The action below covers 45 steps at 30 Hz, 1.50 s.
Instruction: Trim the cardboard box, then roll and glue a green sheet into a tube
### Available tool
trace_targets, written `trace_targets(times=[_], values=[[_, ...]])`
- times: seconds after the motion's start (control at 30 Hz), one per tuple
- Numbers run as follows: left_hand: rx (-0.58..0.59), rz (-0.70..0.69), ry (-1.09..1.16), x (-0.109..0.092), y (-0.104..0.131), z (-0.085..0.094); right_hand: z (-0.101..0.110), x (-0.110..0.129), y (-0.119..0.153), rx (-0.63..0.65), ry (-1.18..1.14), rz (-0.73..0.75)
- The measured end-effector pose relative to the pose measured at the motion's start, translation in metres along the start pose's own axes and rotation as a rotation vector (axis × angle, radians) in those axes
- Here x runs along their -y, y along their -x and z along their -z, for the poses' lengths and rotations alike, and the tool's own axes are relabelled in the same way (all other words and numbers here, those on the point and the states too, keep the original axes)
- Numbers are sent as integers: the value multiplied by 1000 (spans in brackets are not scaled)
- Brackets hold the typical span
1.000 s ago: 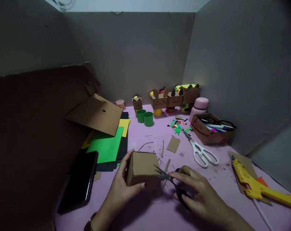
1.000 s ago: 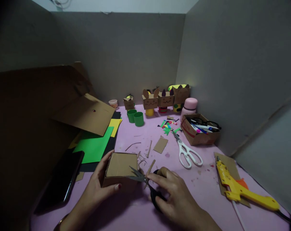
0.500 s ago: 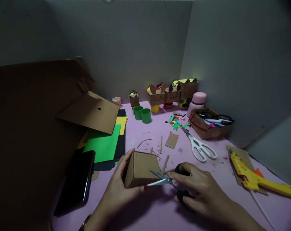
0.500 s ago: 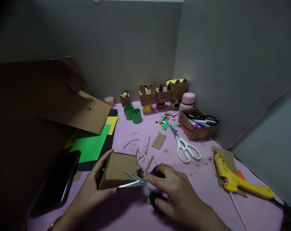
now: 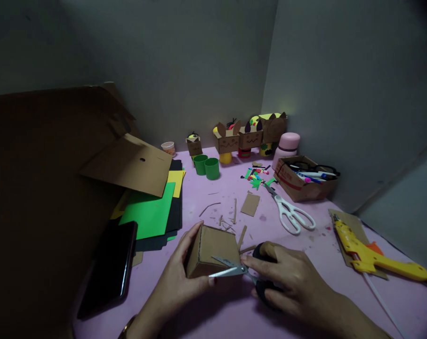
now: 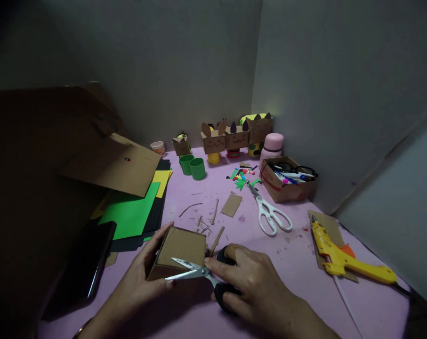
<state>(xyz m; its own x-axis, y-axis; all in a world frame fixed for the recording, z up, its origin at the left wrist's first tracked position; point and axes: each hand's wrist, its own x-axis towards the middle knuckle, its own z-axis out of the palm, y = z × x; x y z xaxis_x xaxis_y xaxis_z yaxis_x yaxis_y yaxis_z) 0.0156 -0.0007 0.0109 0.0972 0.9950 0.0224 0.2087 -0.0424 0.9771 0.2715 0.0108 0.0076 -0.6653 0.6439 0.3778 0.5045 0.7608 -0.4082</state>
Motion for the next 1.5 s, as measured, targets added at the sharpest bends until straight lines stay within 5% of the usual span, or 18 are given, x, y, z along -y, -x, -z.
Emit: trace_targets(times=[0.47,0.8,1.5], values=[[84,31,185,-2,0,0,-2,-1,3,-64,52,62],[73,31,74,-1,-1,-3,0,2,1,-38,86,27],[125,106,212,2,0,-10,-4,3,3,-91,142,64]])
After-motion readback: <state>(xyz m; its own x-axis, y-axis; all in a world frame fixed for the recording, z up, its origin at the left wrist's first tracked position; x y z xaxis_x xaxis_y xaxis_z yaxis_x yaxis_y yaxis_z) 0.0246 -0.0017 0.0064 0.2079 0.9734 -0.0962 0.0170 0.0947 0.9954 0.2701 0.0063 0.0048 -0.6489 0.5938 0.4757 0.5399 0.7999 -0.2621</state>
